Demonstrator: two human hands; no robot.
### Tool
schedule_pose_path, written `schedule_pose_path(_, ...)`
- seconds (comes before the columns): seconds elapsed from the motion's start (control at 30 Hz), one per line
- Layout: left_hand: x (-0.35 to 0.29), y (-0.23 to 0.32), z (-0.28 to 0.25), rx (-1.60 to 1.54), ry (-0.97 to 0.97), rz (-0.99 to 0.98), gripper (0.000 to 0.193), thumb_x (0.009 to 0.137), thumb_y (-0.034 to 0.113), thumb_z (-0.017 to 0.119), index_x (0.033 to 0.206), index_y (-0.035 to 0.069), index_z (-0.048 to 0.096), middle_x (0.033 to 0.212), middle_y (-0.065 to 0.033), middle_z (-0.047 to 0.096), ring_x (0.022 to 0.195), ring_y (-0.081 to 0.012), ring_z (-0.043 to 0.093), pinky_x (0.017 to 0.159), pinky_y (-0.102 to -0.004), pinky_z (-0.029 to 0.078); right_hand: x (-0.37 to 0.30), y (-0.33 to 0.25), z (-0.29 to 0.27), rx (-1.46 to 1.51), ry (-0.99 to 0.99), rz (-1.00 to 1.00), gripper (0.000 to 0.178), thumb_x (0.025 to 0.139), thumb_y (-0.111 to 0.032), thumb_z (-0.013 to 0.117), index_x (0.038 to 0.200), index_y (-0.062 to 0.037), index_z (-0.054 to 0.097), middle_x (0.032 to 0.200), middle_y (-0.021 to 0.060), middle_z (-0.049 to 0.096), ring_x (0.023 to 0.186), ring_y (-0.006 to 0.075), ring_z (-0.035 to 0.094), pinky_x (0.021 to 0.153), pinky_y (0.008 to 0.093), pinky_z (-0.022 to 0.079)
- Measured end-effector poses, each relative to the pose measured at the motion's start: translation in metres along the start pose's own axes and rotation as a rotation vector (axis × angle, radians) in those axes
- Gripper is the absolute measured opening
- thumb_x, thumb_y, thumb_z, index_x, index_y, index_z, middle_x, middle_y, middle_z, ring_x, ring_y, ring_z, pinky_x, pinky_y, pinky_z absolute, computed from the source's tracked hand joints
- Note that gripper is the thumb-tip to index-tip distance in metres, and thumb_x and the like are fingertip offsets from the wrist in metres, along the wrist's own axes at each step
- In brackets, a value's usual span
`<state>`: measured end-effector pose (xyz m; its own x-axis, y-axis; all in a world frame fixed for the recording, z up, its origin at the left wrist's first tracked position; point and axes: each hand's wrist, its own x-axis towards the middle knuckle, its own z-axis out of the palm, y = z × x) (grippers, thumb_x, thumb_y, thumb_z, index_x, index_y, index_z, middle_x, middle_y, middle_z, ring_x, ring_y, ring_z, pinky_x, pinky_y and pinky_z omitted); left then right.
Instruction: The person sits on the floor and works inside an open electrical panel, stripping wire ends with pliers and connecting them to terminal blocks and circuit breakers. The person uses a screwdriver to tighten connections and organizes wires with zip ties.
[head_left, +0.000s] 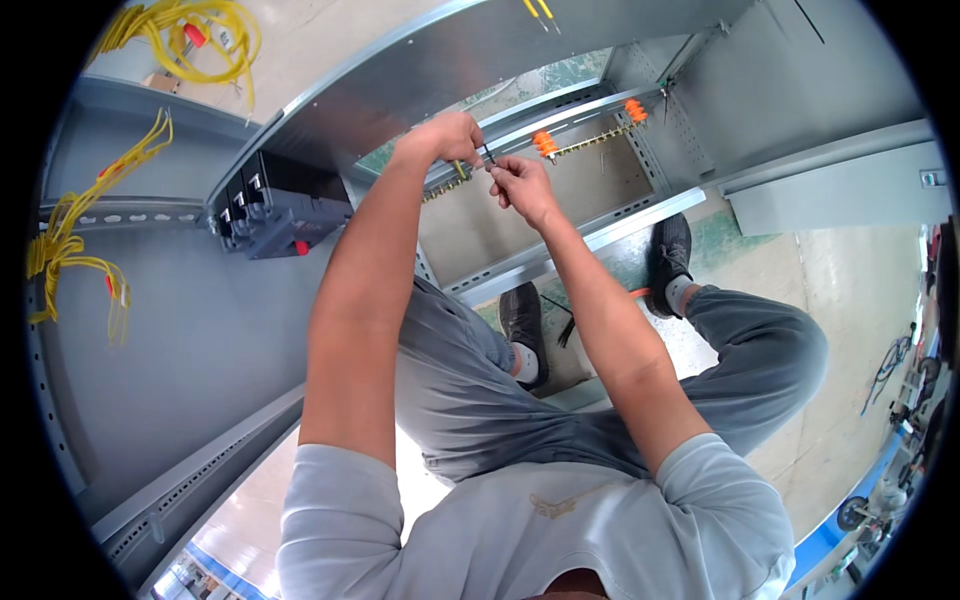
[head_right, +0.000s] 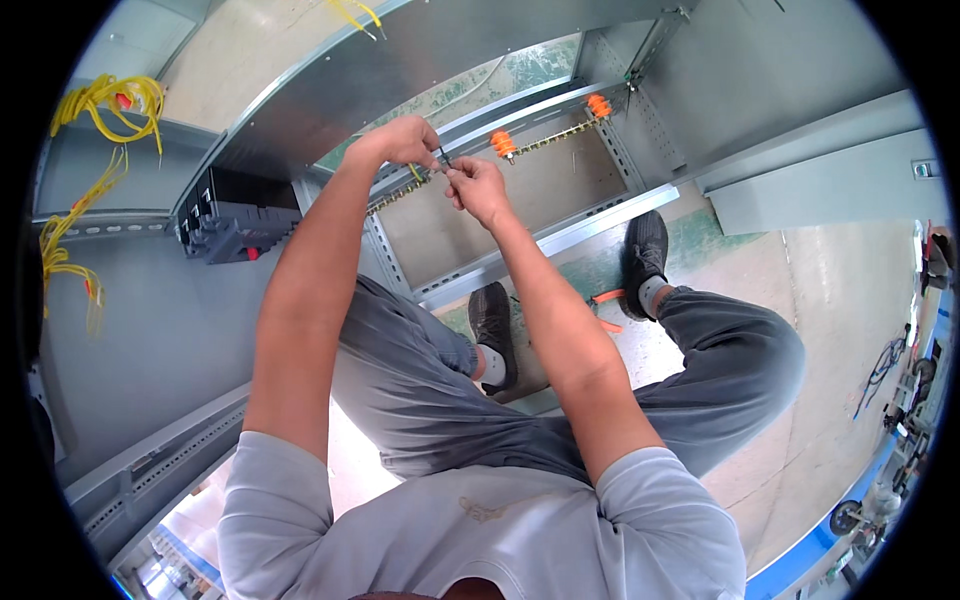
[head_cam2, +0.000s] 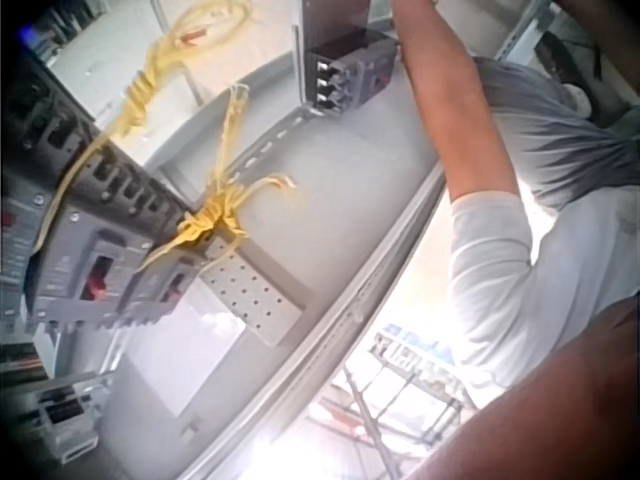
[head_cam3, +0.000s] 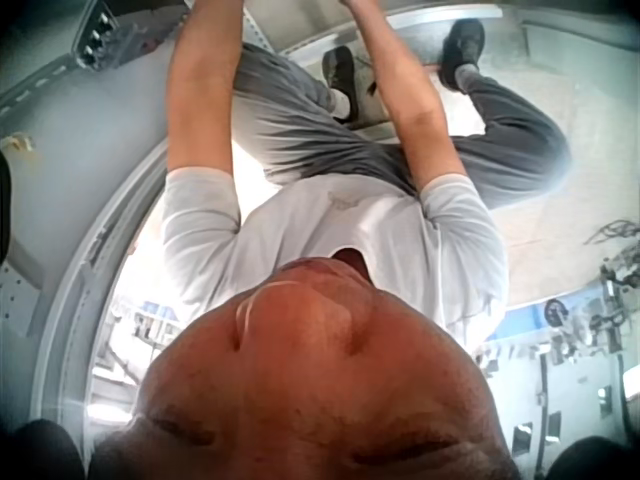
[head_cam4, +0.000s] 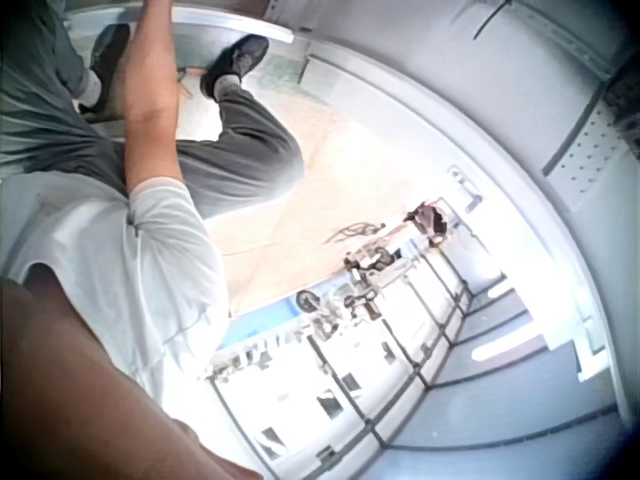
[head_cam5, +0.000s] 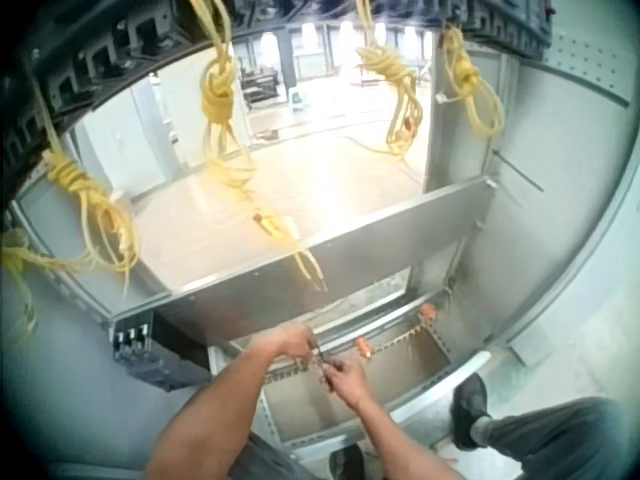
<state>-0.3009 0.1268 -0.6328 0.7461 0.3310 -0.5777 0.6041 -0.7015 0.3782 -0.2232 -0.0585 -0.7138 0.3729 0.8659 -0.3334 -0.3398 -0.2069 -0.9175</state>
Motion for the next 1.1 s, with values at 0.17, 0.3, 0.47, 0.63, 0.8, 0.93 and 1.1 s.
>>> schedule_pose_path(0.17,0.001,-0.009,0.008,-0.113,0.054,0.017,0.037,0.073,0.02,0.083,0.106,0.004,0.075,0.09,-0.0139,0.074,0.084,-0.0236,0.069,0.078,-0.0385,0.053,-0.008,0.011,-0.002,0.12,0.0,0.117,0.01,0.094,-0.004,0.058,0.093,-0.0008,0.067,0.064,0.0023,0.056,0.046,0.0088,0.047,0.043,0.0255,0.039)
schedule_pose_path(0.3,-0.002,-0.008,0.006,-0.157,0.012,-0.002,0.045,0.077,0.017,0.083,0.121,0.011,0.074,0.102,-0.0118,0.076,0.093,-0.0239,0.071,0.083,-0.0383,0.055,-0.009,-0.022,-0.015,0.195,-0.045,0.118,0.014,0.087,-0.003,0.055,0.093,-0.0018,0.068,0.062,0.0029,0.055,0.047,0.0104,0.048,0.04,0.0266,0.038)
schedule_pose_path(0.47,0.0,-0.014,0.009,-0.141,0.023,-0.012,0.044,0.078,0.017,0.082,0.121,0.015,0.074,0.1,-0.0096,0.075,0.086,-0.0223,0.069,0.077,-0.0375,0.055,-0.01,-0.042,-0.027,-0.227,0.159,0.191,0.03,0.086,-0.03,0.074,0.098,-0.0039,0.066,0.073,0.0049,0.062,0.058,0.0122,0.062,0.053,0.0281,0.051)
schedule_pose_path(0.63,-0.003,-0.004,0.005,-0.134,-0.009,-0.052,0.044,0.078,0.017,0.083,0.121,0.016,0.074,0.098,-0.0092,0.075,0.08,-0.0215,0.069,0.071,-0.0373,0.056,-0.009,-0.023,-0.016,-0.483,0.257,-0.069,0.035,0.093,-0.035,0.074,0.102,-0.0011,0.069,0.085,0.0079,0.072,0.075,0.0141,0.07,0.061,0.0273,0.055)
schedule_pose_path(0.8,-0.009,-0.003,0.004,-0.177,-0.005,-0.021,0.05,0.077,0.016,0.083,0.126,0.013,0.072,0.099,-0.0128,0.075,0.08,-0.0216,0.069,0.068,-0.0368,0.057,-0.006,-0.017,-0.003,0.026,0.002,0.148,0.021,0.095,-0.017,0.069,0.103,0.002,0.069,0.081,0.0079,0.071,0.068,0.0136,0.069,0.058,0.0244,0.054)
schedule_pose_path(0.93,-0.017,0.002,0.0,-0.161,0.005,-0.061,0.038,0.08,0.015,0.081,0.117,0.012,0.075,0.095,-0.0088,0.075,0.079,-0.0222,0.068,0.071,-0.0376,0.056,-0.005,-0.022,0.0,0.103,-0.018,0.165,0.015,0.093,-0.009,0.065,0.099,0.004,0.068,0.072,0.0047,0.064,0.054,0.01,0.058,0.048,0.0228,0.046)
schedule_pose_path(1.1,-0.014,0.006,0.002,-0.162,-0.025,-0.081,0.035,0.079,0.015,0.081,0.113,0.008,0.075,0.094,-0.0092,0.075,0.081,-0.0239,0.069,0.072,-0.0392,0.056,0.014,-0.027,0.003,0.33,-0.01,0.226,0.01,0.088,-0.005,0.057,0.09,0.0008,0.065,0.063,-0.0013,0.047,0.048,0.0077,0.034,0.044,0.0243,0.026)
